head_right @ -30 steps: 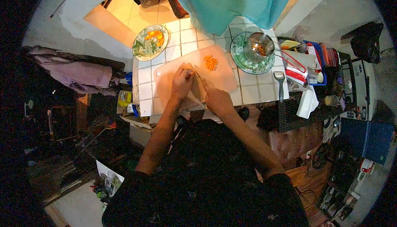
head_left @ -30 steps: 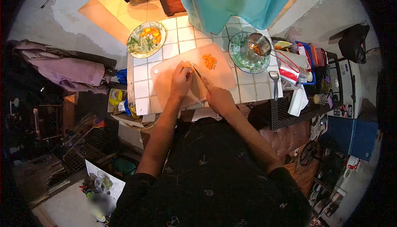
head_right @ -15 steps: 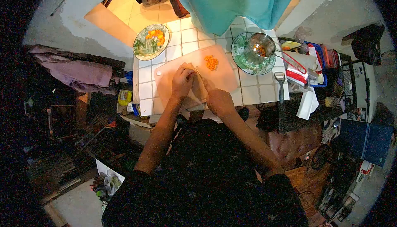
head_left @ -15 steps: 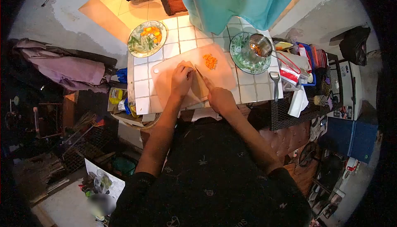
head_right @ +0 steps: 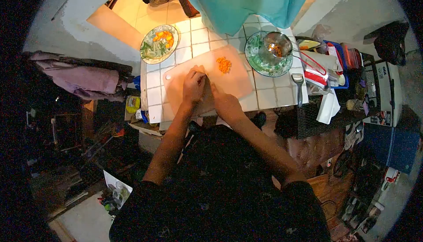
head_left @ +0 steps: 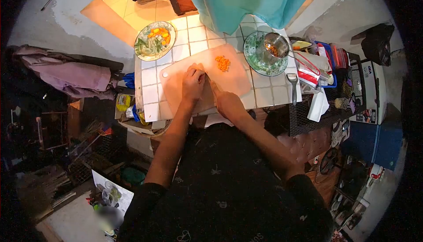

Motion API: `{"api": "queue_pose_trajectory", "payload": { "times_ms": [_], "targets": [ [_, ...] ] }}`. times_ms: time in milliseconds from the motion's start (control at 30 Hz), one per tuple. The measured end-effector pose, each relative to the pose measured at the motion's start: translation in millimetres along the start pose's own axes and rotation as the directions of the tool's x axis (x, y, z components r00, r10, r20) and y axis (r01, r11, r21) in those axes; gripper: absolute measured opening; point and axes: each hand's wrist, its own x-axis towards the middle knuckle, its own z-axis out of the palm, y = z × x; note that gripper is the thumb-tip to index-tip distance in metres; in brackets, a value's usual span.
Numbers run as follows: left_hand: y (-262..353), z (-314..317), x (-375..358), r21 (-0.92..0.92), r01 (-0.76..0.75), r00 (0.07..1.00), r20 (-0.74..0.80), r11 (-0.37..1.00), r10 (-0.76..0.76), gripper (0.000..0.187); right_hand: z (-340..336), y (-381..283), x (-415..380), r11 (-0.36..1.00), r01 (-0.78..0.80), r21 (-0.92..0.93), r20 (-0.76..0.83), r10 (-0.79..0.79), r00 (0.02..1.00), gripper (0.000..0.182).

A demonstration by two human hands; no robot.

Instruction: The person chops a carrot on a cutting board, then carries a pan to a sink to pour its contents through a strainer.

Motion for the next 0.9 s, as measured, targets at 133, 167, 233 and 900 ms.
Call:
{"api": "queue_pose_trajectory", "payload": {
  "times_ms": [133,167,233,900],
  "targets": [
    [1,-4,-3,-0.035,0.054,0.999,0.006,0.998,-0.054,0.016,-4,6,0,0.998,-0.033,0.047,-0.062,0.035,0.997,0.069],
    [1,-5,-4,-0.09,0.078,0.997,0.006,0.993,-0.078,0.016,-5,8,-2,0.999,-0.028,0.046,-0.062,0.031,0.998,0.069],
    [4,-8,-5,-0.146,0.107,0.994,0.011,0.983,-0.106,0.016,-7,12,-7,0.998,-0.037,0.049,-0.057,0.04,0.998,0.073],
    [1,-5,-4,-0.03,0.003,1.0,-0.028,1.0,-0.004,0.011,-13,-11,-8,0.999,-0.047,-0.018,0.087,0.048,0.995,0.074]
  ]
}}
